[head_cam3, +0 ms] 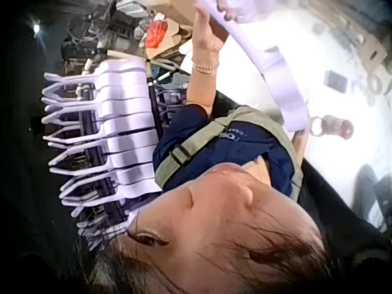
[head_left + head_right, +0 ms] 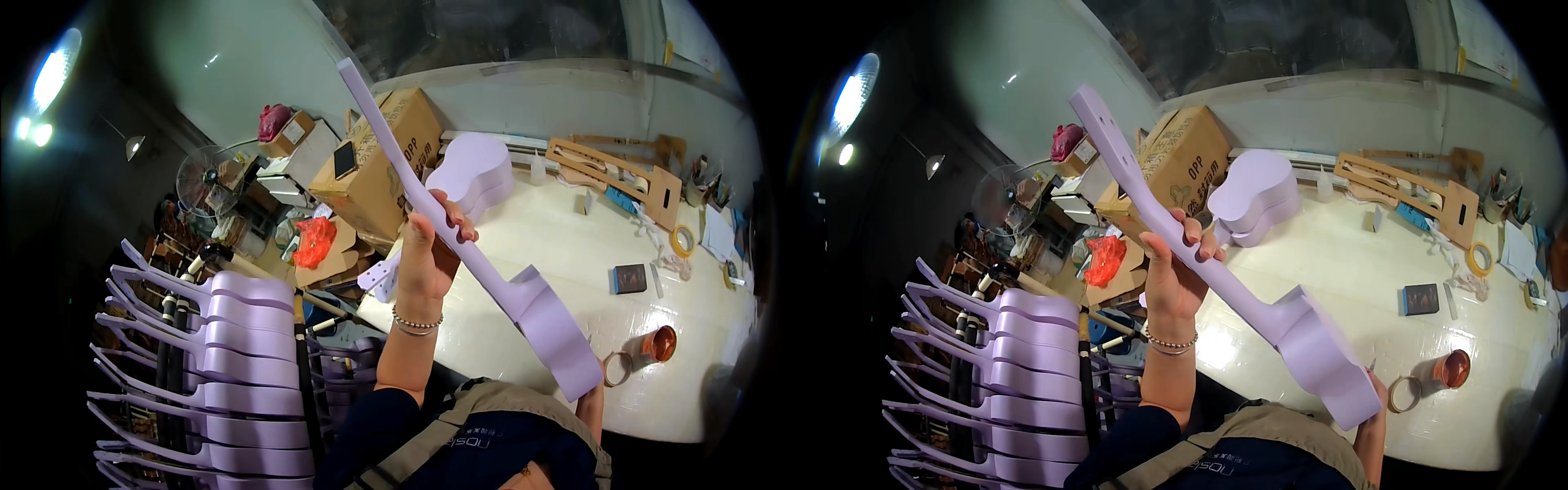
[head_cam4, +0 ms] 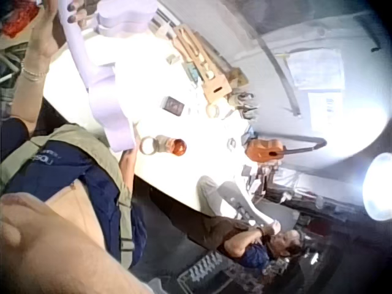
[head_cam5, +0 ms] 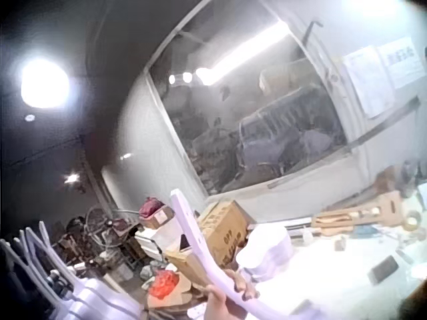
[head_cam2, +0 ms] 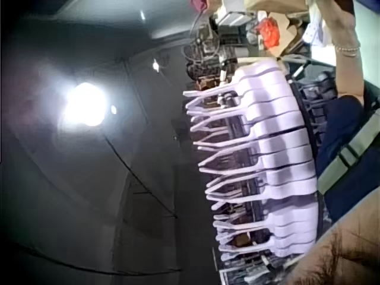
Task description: The person uses a small metal tool to scrape and smooth the surface of a light purple plastic part. They dip the tool into a container of reddish paste and apply it to the part, continuing to scrape and smooth the surface.
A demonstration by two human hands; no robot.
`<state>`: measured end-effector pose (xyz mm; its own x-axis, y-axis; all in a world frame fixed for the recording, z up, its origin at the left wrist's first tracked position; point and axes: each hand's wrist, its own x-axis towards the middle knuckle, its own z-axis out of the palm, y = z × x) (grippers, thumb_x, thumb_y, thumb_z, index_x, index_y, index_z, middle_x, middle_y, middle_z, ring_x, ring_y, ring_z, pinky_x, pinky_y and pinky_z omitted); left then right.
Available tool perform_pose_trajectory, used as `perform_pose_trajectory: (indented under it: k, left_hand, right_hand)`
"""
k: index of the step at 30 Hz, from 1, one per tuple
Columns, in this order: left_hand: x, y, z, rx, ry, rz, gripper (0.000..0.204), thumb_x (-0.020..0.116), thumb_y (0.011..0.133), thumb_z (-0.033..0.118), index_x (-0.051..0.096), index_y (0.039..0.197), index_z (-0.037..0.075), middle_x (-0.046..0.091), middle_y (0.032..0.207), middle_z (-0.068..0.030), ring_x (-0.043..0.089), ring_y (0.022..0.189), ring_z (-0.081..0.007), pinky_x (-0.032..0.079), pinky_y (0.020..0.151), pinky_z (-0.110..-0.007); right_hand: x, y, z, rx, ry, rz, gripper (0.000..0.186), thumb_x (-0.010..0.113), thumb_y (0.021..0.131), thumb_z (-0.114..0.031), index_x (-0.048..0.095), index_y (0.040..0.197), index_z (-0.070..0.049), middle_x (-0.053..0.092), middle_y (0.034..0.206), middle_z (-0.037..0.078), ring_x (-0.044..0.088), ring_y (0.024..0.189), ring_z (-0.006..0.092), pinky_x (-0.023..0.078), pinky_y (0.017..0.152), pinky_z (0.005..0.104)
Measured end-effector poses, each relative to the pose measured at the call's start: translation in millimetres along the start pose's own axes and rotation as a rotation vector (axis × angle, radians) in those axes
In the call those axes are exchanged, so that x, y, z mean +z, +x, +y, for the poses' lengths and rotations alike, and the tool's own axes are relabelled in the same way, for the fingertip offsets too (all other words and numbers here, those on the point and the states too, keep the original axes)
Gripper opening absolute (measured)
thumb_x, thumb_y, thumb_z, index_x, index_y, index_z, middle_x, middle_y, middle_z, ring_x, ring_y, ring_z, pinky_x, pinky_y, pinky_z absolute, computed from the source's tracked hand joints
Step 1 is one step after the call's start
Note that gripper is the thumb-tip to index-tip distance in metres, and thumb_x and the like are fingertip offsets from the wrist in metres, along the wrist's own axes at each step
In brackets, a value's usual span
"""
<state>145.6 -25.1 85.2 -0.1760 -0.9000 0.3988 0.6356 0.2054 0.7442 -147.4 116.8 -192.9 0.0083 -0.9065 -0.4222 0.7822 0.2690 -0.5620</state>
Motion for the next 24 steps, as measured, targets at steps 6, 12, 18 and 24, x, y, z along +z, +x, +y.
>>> perform_pose_trajectory:
  k: [6, 12, 18, 24]
  left_hand:
    - [10, 12, -25, 0.076, 0.106, -0.021, 0.058, 0.06, 0.082, 0.058, 0.049, 0.116, 0.012, 0.06, 0.083, -0.0045, 0.062, 0.069, -0.0198, 0.051, 0.07, -0.038]
    - [11, 10, -26, 0.186, 0.056, -0.292, 0.044, 0.054, 0.096, 0.037, 0.043, 0.126, 0.007, 0.054, 0.077, -0.0067, 0.06, 0.059, -0.0181, 0.057, 0.065, -0.037]
    - [42, 0, -4, 0.238, 0.512, 0.129, 0.039, 0.053, 0.098, 0.014, 0.039, 0.131, -0.002, 0.057, 0.082, -0.0085, 0.06, 0.064, -0.0169, 0.055, 0.066, -0.032]
    - [33, -6, 5, 0.32, 0.79, 0.253, 0.038, 0.053, 0.098, 0.01, 0.038, 0.13, -0.004, 0.057, 0.084, -0.0073, 0.058, 0.066, -0.0128, 0.05, 0.063, -0.027]
  right_hand:
    - [-28, 11, 3, -0.018, -0.008, 0.051, 0.035, 0.044, 0.097, -0.025, 0.056, 0.115, 0.003, 0.066, 0.097, 0.014, 0.066, 0.085, 0.0242, 0.055, 0.072, 0.036]
    - [-57, 43, 24, 0.053, 0.065, 0.014, 0.033, 0.045, 0.097, -0.023, 0.056, 0.113, 0.003, 0.066, 0.093, 0.014, 0.067, 0.08, 0.0238, 0.055, 0.068, 0.0358]
    - [-22, 36, 23, 0.168, -0.321, 0.163, 0.027, 0.043, 0.099, -0.026, 0.051, 0.108, -0.002, 0.067, 0.088, 0.016, 0.06, 0.056, 0.018, 0.046, 0.049, 0.0267]
    - [-25, 32, 32, 0.189, -0.333, 0.114, 0.027, 0.041, 0.101, -0.025, 0.051, 0.111, -0.002, 0.068, 0.088, 0.015, 0.061, 0.056, 0.0183, 0.045, 0.05, 0.0276]
